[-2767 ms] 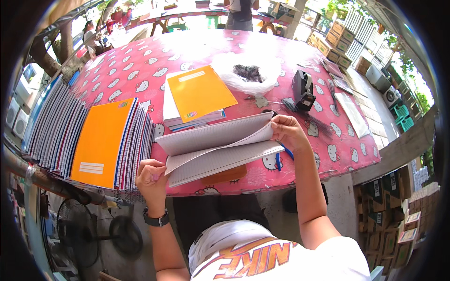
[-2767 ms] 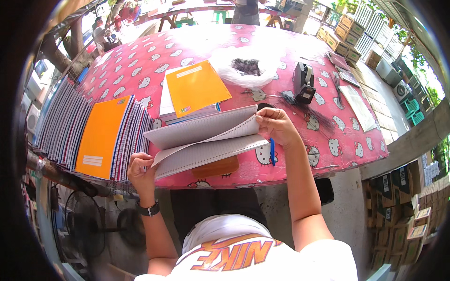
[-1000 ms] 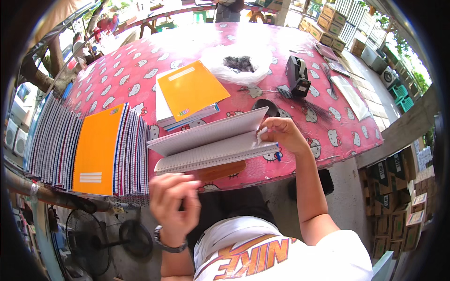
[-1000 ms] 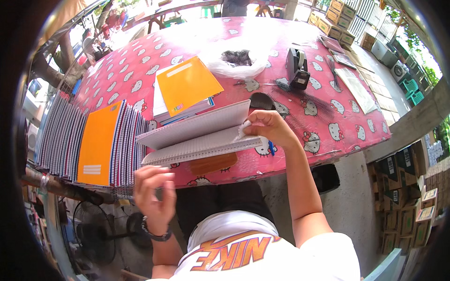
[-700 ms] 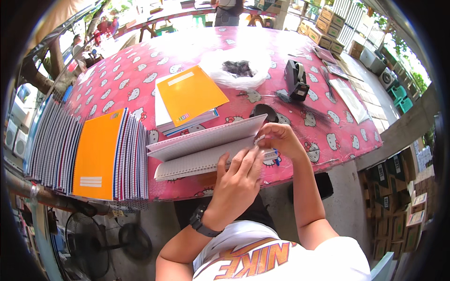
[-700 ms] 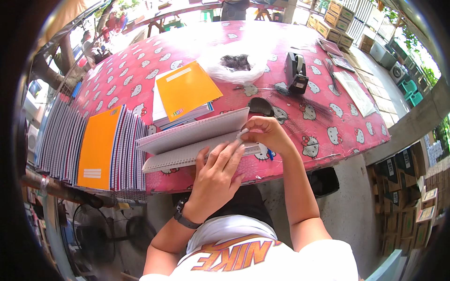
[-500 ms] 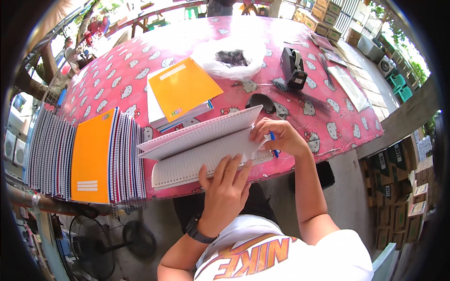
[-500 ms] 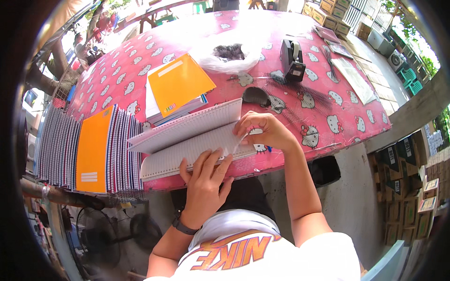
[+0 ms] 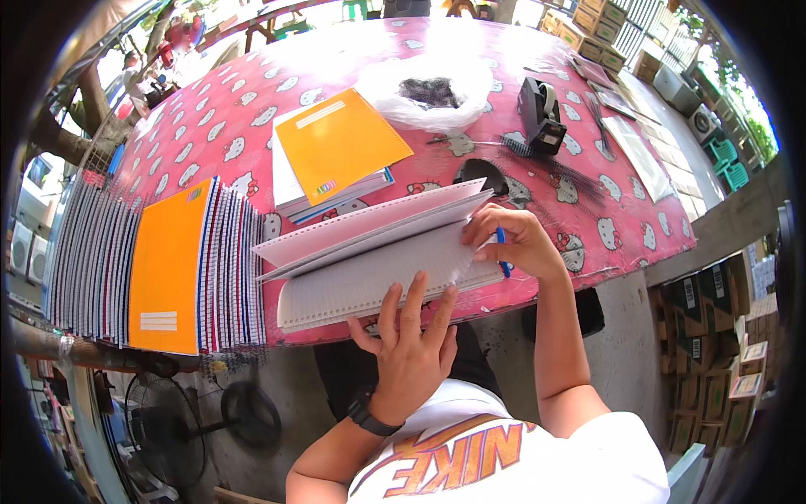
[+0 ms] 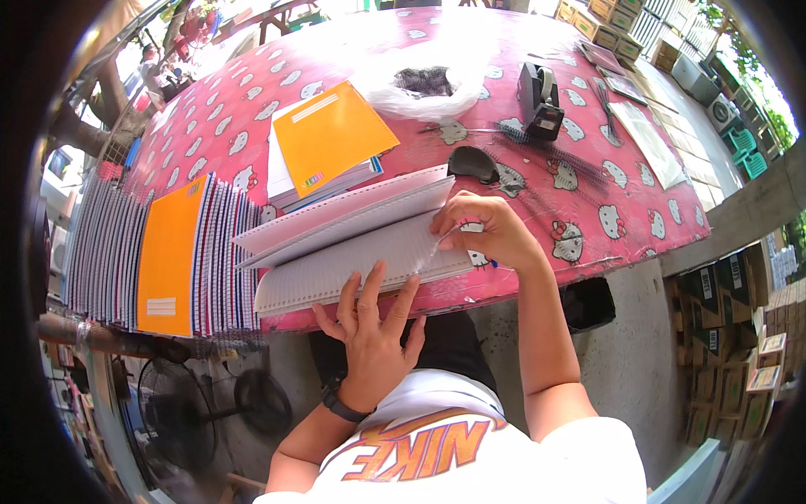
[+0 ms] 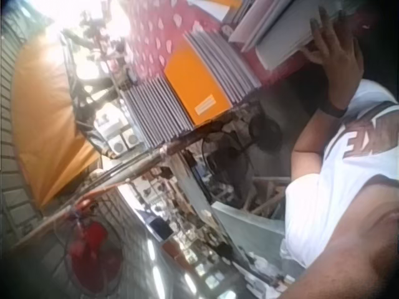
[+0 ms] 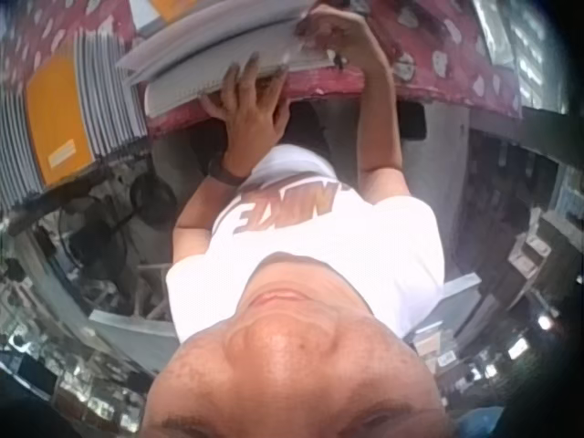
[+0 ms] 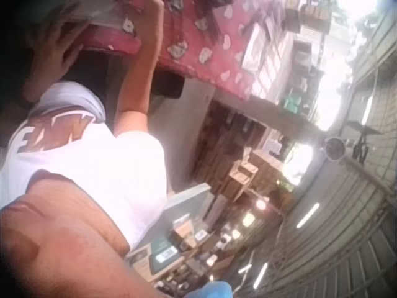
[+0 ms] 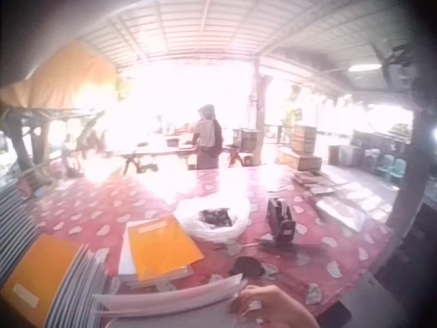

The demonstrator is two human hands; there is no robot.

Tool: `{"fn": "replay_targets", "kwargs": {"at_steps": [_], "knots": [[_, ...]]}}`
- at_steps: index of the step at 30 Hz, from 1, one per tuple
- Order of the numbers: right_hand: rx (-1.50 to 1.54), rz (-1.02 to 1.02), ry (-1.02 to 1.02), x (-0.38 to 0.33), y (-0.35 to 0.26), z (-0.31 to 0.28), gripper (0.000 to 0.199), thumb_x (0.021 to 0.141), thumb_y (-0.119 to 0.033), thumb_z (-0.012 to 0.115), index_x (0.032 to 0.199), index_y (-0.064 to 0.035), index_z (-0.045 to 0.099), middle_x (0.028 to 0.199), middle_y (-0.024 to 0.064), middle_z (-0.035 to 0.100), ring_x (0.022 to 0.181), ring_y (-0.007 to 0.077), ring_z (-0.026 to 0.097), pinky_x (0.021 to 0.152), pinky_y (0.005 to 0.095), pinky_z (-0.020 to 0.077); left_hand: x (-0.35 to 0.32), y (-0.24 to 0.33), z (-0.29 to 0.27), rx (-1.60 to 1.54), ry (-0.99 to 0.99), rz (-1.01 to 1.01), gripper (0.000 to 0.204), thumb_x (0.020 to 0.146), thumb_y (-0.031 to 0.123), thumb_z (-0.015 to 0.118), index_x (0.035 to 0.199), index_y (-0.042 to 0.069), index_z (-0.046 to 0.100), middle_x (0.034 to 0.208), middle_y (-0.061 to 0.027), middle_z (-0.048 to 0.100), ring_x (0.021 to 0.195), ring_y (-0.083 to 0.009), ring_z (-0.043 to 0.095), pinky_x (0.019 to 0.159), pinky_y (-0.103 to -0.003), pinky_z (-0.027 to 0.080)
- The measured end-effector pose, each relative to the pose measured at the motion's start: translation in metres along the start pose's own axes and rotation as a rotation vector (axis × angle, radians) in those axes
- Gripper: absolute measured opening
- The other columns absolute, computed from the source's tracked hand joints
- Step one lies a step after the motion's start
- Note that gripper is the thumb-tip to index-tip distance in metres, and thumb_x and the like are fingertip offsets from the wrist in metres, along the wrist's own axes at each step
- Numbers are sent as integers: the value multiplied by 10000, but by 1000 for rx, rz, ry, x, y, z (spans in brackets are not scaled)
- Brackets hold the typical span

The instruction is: The person organizes and prepares a stack of spiral notebooks by cleaning covers with a cloth, using pliers to trim spiral wires, and stacking them in groups on a table.

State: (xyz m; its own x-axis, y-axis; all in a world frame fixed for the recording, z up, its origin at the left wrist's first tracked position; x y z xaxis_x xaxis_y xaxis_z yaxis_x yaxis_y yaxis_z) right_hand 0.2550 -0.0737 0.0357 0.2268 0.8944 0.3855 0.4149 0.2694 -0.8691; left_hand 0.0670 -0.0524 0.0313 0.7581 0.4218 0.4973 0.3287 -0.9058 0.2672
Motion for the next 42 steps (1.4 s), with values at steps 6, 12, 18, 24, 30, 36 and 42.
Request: {"fn": "replay_targets", "kwargs": {"at_steps": [6,12,18,24,30,36,42], "knots": [[89,56,152,-5,15,-9,129,775,1,666,887,-14,605,821,2,622,795,85,580,730,243,467,-11,0,4,2,115,-48,504,739,293,647,1230,222,556,1208,-26,419,1164,-230,328,944,-535,138],[127,163,241,0,21,-7,96,819,-15,639,888,-25,574,768,-46,573,724,27,509,646,202,428,-8,-4,2,-26,0,-30,515,693,245,685,1188,163,569,1204,-69,437,1137,-256,374,892,-463,194],[156,190,318,-8,32,-16,136,806,-1,645,900,-52,561,756,-40,587,699,20,501,617,191,411,2,-46,-16,-59,52,-166,473,706,199,658,1167,140,570,1250,-110,482,1143,-292,434,889,-459,211],[-93,81,200,8,21,-12,100,751,58,671,805,6,605,826,-16,619,808,26,542,732,217,455,41,-63,-58,175,143,-184,403,700,38,594,1090,141,613,1082,-16,593,1055,-189,494,877,-449,233],[152,170,616,6,41,-55,46,823,31,592,855,0,585,790,7,606,687,62,544,633,224,492,66,-83,-62,198,101,-77,205,727,28,591,897,138,623,819,-8,593,887,-197,541,867,-479,268],[-855,287,1195,-77,22,-204,99,852,-107,599,912,-29,593,633,-3,518,531,70,480,499,212,419,70,-85,-37,295,-35,-41,170,806,145,544,971,140,582,929,-33,559,969,-196,514,915,-489,268],[-161,85,1425,-165,100,-297,151,821,-96,600,963,-52,627,689,17,611,524,67,493,478,253,372,69,-88,-51,372,181,-85,548,842,342,544,1337,157,398,1348,-104,386,1252,-281,353,1008,-553,155]]}}
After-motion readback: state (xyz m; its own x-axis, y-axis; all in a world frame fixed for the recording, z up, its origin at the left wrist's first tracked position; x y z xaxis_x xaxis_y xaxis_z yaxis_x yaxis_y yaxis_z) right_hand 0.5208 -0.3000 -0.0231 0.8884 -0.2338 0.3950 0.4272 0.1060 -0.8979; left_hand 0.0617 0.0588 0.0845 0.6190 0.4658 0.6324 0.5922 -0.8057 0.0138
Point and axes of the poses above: each hand's wrist, its own x-axis towards the middle knuckle, its own z-axis out of the palm, y = z × x, the point moved 8 cm from there along x, towards the middle knuckle
